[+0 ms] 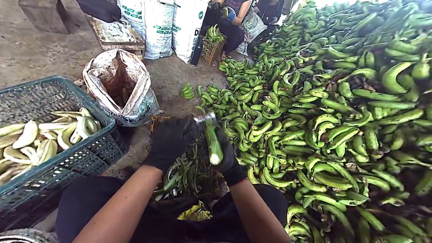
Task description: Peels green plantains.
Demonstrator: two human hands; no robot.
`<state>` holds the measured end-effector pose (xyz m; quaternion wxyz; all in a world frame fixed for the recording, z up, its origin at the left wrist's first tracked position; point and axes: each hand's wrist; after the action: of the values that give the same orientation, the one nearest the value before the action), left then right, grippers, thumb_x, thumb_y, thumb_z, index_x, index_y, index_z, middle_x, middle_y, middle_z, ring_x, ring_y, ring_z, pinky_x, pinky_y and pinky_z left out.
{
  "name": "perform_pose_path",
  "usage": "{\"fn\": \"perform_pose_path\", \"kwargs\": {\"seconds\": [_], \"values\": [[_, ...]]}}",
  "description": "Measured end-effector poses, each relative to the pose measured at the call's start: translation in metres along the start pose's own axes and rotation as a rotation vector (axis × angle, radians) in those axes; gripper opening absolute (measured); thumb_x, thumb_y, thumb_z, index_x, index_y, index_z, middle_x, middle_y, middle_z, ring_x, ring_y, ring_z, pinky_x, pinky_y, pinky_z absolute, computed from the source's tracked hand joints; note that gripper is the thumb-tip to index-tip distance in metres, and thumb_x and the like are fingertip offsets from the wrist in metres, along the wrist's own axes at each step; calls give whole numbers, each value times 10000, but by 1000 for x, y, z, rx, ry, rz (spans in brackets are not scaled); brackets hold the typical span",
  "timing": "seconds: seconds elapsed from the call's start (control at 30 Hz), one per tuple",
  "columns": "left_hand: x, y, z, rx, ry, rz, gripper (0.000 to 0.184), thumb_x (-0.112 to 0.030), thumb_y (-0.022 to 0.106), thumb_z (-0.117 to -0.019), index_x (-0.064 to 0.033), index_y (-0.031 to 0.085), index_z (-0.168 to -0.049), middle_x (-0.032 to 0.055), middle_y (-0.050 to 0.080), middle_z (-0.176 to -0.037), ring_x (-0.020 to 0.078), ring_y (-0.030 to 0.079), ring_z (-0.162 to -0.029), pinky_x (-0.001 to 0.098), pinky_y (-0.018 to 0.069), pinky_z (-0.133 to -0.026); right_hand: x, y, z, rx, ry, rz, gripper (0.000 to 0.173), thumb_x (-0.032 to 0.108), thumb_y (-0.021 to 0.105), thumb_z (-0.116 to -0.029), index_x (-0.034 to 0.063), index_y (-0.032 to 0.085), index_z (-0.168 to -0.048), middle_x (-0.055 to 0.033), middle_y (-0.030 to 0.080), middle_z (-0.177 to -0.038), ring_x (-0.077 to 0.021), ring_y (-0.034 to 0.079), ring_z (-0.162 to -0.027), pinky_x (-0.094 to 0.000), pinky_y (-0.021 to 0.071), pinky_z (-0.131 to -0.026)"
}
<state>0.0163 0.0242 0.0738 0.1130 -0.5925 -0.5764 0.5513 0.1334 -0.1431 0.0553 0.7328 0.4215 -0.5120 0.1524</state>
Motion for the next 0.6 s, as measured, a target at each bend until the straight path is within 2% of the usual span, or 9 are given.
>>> {"fn": "perform_pose_path", "kwargs": {"seconds": [0.07,0.13,0.23,0.27,0.33,0.4,0.47,0.53,0.6], "values": [[7,-21,-16,5,-213,111,443,-398,560,-1037,-175,575,-1420,214,664,-1186,422,660,-1072,669,525,-871,-6,-3,9,22,44,-30,497,408,256,-1093,68,552,-1302,-97,666,-846,-149,656,-649,-282,587,-568],[11,-35,-20,55,-297,237,501,-482,555,-1031,-206,529,-1449,187,654,-1190,391,658,-1061,666,519,-879,-9,-17,5,49,53,-126,587,454,221,-1083,64,543,-1382,-111,665,-832,-154,641,-617,-274,567,-535],[-4,-28,2,233,-174,411,411,-468,559,-1030,-223,591,-1359,81,694,-997,261,685,-825,557,582,-715,2,-32,-7,-14,-15,-173,606,569,285,-1041,132,575,-1345,-105,668,-821,-173,631,-573,-305,557,-482],[-9,-19,11,315,-157,470,418,-505,558,-1016,-242,603,-1338,38,688,-959,210,671,-788,509,581,-695,9,-33,-11,-19,-91,-115,552,580,362,-1020,160,583,-1300,-90,688,-852,-168,652,-604,-318,574,-511],[-22,-9,25,453,-174,559,511,-572,540,-1000,-253,588,-1396,21,703,-1012,180,672,-838,492,570,-755,20,-31,-16,-36,-252,33,453,554,511,-981,200,603,-1248,-18,695,-919,-119,674,-722,-319,600,-615],[-31,-7,34,511,-192,584,605,-654,493,-983,-266,565,-1442,13,707,-1104,162,679,-927,475,570,-827,26,-30,-23,-98,-374,199,422,518,525,-986,213,574,-1274,20,675,-977,-89,659,-789,-308,591,-666],[-37,-9,38,499,-209,588,633,-677,481,-976,-262,562,-1448,20,694,-1130,159,668,-944,460,560,-842,29,-33,-31,-142,-428,263,526,533,522,-981,171,490,-1361,-22,651,-987,-132,644,-759,-346,583,-648],[-39,-8,41,465,-219,593,631,-675,480,-977,-255,564,-1440,16,691,-1120,146,663,-917,439,561,-824,33,-28,-35,-111,-436,169,499,559,495,-997,199,498,-1342,-37,669,-960,-154,661,-709,-358,597,-605],[-38,-4,41,437,-212,595,616,-664,490,-981,-254,564,-1434,8,687,-1100,133,660,-878,418,565,-797,35,-21,-35,-67,-412,61,446,542,407,-1033,226,517,-1328,-35,677,-960,-157,677,-707,-353,604,-602]]}}
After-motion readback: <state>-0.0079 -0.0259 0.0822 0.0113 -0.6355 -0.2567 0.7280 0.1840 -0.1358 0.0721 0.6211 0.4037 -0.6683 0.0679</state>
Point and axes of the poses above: each hand's wrist, its own z-axis away from the middle knuckle, its own y-axis out of the palm, x = y × z
